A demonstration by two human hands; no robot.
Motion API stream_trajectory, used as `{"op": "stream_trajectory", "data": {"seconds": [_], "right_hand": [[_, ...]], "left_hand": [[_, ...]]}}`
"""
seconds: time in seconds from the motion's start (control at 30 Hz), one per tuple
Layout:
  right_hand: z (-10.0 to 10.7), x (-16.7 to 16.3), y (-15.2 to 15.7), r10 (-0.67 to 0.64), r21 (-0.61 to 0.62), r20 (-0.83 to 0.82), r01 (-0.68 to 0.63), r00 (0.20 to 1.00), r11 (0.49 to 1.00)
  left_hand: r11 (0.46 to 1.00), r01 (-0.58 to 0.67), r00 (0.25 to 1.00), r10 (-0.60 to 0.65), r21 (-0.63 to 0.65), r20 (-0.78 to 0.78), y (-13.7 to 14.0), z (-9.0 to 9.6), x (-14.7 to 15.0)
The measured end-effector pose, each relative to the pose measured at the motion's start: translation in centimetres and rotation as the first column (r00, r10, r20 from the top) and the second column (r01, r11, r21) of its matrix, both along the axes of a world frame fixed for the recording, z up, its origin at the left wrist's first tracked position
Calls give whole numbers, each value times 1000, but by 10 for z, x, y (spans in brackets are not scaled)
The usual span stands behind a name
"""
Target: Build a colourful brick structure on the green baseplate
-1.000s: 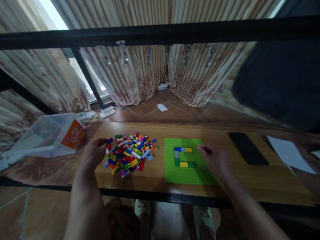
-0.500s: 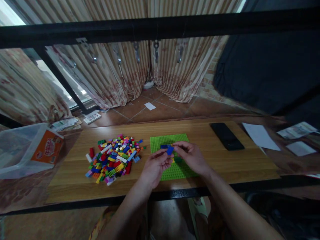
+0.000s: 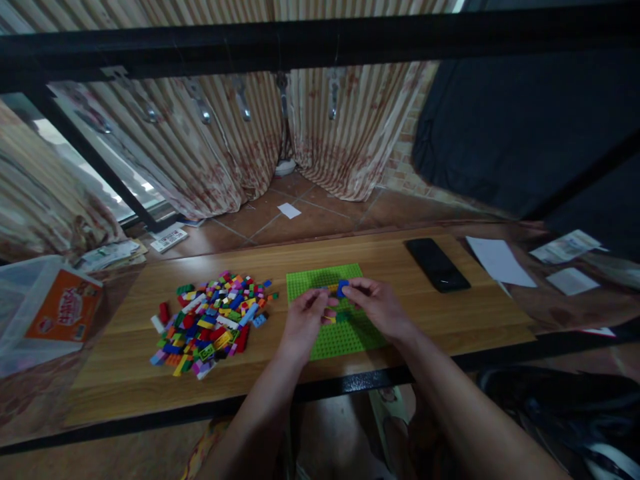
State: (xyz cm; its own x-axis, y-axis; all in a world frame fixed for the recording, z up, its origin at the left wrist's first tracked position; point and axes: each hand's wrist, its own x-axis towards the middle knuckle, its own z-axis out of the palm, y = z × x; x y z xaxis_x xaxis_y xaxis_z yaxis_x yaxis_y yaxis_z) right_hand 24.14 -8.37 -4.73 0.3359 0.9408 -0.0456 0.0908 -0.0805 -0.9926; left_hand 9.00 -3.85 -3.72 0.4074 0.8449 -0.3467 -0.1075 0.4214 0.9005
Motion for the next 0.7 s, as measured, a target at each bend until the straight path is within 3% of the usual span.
{"op": "stream_trajectory", "data": {"seconds": [0.13, 0.27, 0.47, 0.7], "right_hand": [[-5, 19, -2, -37, -71, 237, 55, 971, 996], [-8, 20, -2, 28, -157, 447, 47, 894, 987], [-16, 9, 7, 68, -177, 467, 17, 882, 984], [-13, 9, 13, 75, -182, 500, 20, 863, 983]], "left_hand": [[983, -37, 981, 70, 180, -179, 13, -1, -8], [956, 75, 962, 6, 285, -274, 16, -6, -10], [875, 264, 931, -121, 405, -346, 11, -21, -1], [800, 373, 860, -108, 470, -499, 12, -29, 8]]}}
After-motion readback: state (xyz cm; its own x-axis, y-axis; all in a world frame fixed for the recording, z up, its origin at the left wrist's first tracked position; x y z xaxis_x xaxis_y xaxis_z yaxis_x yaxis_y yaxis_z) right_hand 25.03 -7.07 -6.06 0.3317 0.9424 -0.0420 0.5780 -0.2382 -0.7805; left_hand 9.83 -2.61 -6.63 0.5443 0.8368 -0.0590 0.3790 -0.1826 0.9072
